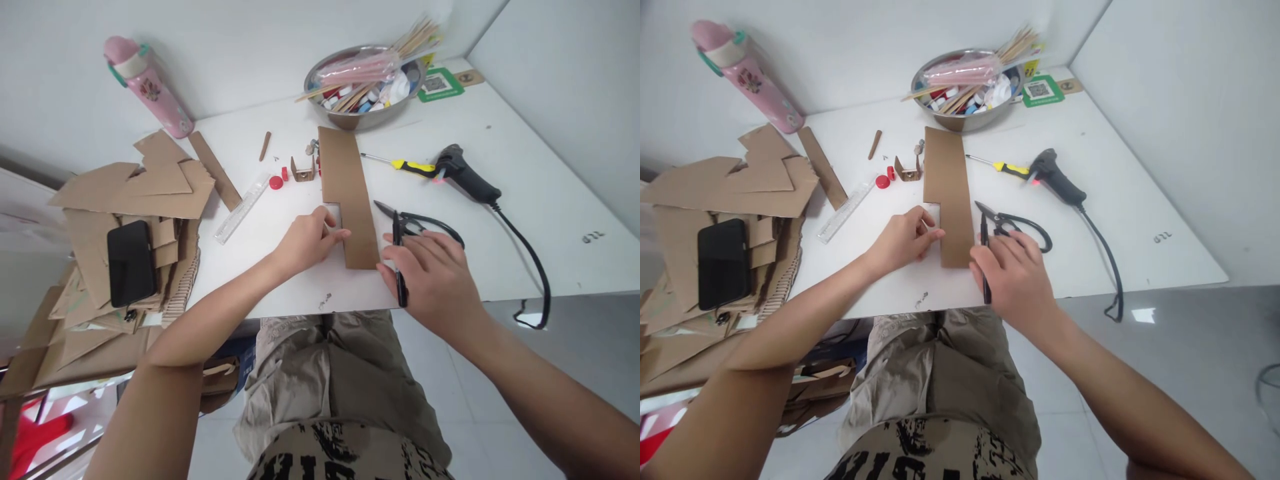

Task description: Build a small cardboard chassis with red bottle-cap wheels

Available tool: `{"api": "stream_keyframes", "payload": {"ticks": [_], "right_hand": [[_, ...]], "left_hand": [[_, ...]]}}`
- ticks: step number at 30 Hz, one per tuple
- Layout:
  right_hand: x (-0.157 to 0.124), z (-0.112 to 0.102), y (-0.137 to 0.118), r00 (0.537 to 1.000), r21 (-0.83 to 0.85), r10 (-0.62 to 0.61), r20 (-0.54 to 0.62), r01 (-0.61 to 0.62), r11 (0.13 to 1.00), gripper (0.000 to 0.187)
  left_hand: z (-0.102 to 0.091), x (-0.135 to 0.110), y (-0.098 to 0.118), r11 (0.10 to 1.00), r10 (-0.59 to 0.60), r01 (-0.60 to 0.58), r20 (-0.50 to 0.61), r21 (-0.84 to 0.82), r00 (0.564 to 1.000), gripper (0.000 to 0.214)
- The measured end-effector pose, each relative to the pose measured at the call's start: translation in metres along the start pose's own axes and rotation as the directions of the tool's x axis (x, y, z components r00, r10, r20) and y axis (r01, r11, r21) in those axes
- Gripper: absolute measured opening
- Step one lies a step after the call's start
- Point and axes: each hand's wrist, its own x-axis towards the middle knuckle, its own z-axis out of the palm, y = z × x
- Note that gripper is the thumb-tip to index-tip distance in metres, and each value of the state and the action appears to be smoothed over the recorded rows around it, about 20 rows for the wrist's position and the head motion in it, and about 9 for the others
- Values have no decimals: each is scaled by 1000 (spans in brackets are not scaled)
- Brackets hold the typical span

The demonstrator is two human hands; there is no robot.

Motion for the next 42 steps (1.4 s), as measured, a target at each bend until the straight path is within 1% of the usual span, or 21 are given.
{"api": "stream_keyframes", "payload": {"ticks": [2,3,4,5,7,8,10,11,13,14,16,18,20,23,26,29,33,37,39,41,42], "right_hand": [[-6,5,-9,997,56,58,44,-61,997,18],[-10,8,-12,995,98,74,68,-80,992,19],[-13,11,-13,993,147,75,87,-87,985,18],[-15,14,-14,992,199,72,99,-91,976,17],[-17,19,-12,991,284,72,110,-101,954,12],[-17,20,-10,990,309,73,119,-107,945,10],[-14,21,-4,987,337,60,151,-108,935,9],[-12,21,-1,983,344,48,175,-107,933,9],[-6,20,3,975,339,24,220,-99,935,7],[-4,20,4,973,325,19,232,-95,941,8],[0,19,5,974,272,26,227,-89,958,20],[3,18,6,980,193,45,196,-83,978,33],[5,13,7,981,99,69,180,-88,991,39],[3,0,11,973,-3,95,210,-96,995,36],[-5,-13,12,958,-8,115,263,-116,993,31],[-18,-21,5,953,4,135,273,-141,990,32],[-26,-18,-12,968,118,116,223,-145,982,31],[-14,-10,-21,974,215,32,224,-81,973,29],[-9,-7,-18,972,260,-21,234,-42,965,24],[-9,-5,-13,974,285,-39,224,-27,958,18],[-12,-5,-11,976,288,-26,214,-38,957,14]], "left_hand": [[-11,-10,-10,987,86,-80,-35,143,996,36],[-19,-16,-17,969,114,-97,-62,228,992,35],[-29,-20,-24,942,133,-88,-118,324,984,31],[-39,-25,-32,907,141,-47,-197,418,970,25],[-58,-30,-47,808,131,95,-335,581,933,11],[-66,-31,-54,743,110,178,-380,645,918,17],[-77,-31,-63,617,3,320,-409,719,913,34],[-79,-31,-65,570,-55,357,-400,740,915,39],[-79,-30,-65,510,-138,383,-366,770,920,44],[-79,-30,-64,497,-156,378,-349,781,924,44],[-77,-30,-61,495,-160,361,-326,790,932,45],[-78,-29,-60,515,-150,352,-322,782,935,46],[-80,-28,-63,545,-147,357,-333,759,932,49],[-85,-26,-71,597,-163,376,-351,709,922,52],[-88,-25,-77,642,-164,389,-378,660,911,51],[-86,-26,-77,647,-177,423,-415,634,893,47],[-79,-30,-72,595,-180,442,-424,671,887,41],[-72,-37,-62,488,-141,401,-383,775,913,37],[-72,-41,-53,454,-163,398,-364,797,917,39],[-75,-48,-44,424,-216,430,-372,797,903,39],[-77,-53,-40,407,-249,455,-383,792,889,39]]}}
